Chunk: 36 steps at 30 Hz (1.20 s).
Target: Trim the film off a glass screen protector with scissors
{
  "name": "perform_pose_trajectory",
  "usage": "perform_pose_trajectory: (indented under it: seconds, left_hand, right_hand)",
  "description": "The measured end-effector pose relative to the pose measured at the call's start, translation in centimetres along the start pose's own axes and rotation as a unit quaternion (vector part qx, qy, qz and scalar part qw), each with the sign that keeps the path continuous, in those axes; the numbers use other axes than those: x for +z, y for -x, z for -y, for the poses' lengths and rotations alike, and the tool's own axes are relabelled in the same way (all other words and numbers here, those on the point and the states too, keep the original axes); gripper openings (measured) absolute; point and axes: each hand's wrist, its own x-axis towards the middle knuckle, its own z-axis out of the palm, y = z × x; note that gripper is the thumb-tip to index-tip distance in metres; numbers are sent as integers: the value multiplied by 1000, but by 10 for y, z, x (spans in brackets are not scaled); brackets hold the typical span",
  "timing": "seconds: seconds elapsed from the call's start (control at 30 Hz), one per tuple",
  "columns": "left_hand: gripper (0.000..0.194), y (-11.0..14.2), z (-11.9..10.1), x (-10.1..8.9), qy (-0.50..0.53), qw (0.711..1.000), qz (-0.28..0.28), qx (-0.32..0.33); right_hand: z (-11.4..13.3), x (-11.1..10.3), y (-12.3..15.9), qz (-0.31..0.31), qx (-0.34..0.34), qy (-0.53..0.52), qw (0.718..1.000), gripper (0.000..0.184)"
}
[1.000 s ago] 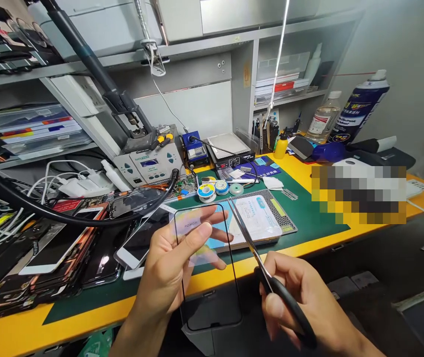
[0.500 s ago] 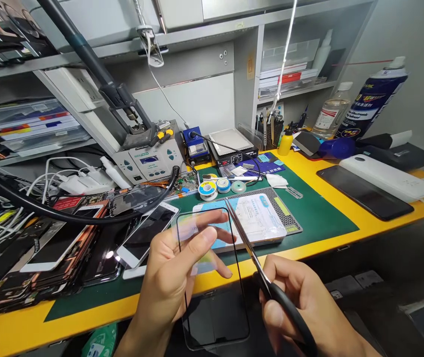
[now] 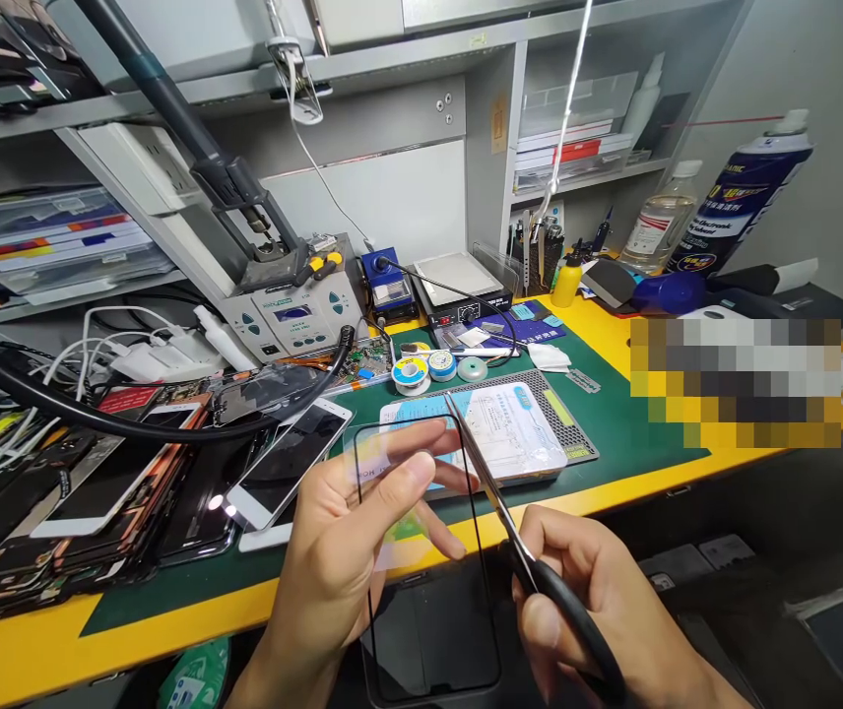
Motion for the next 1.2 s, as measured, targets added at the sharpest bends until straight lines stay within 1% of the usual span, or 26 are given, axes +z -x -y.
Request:
perform_pose_trajectory:
  seconds: [0.1,0.27,0.37,0.57,0.73,0.8,1.03,1.2]
  left_hand:
    - [26,0,0,2,-2,1000,5,12]
    - [25,0,1,2,8,1000,7,7]
    - [25,0,1,1,3,1000,8,9]
    - [23,2,1,1,-7,1000,11,15]
    - [20,3,0,2,-4,1000,2,13]
    - [19,4,0,3,-6,1000,-2,10]
    - [16,6,-2,3,-9,1000,4,10]
    - [20,6,-2,3,-5,1000,7,2]
  right_hand:
    - [-1,-2,1,-6,-1,-1,1000,51]
    - [-8,-8,-1,50,-43,-33,997,44]
    - [-11,-10,-1,56,-54,-33,996,41]
    - [-7,-6,0,48,-48,-25,997,45]
    - [4,2,5,-21,-1,27,999,54]
    - [8,5,6,-38,7,39,998,56]
    - [13,8,8,-48,23,61,997,59]
    - [3,0,5,-36,11,60,998,57]
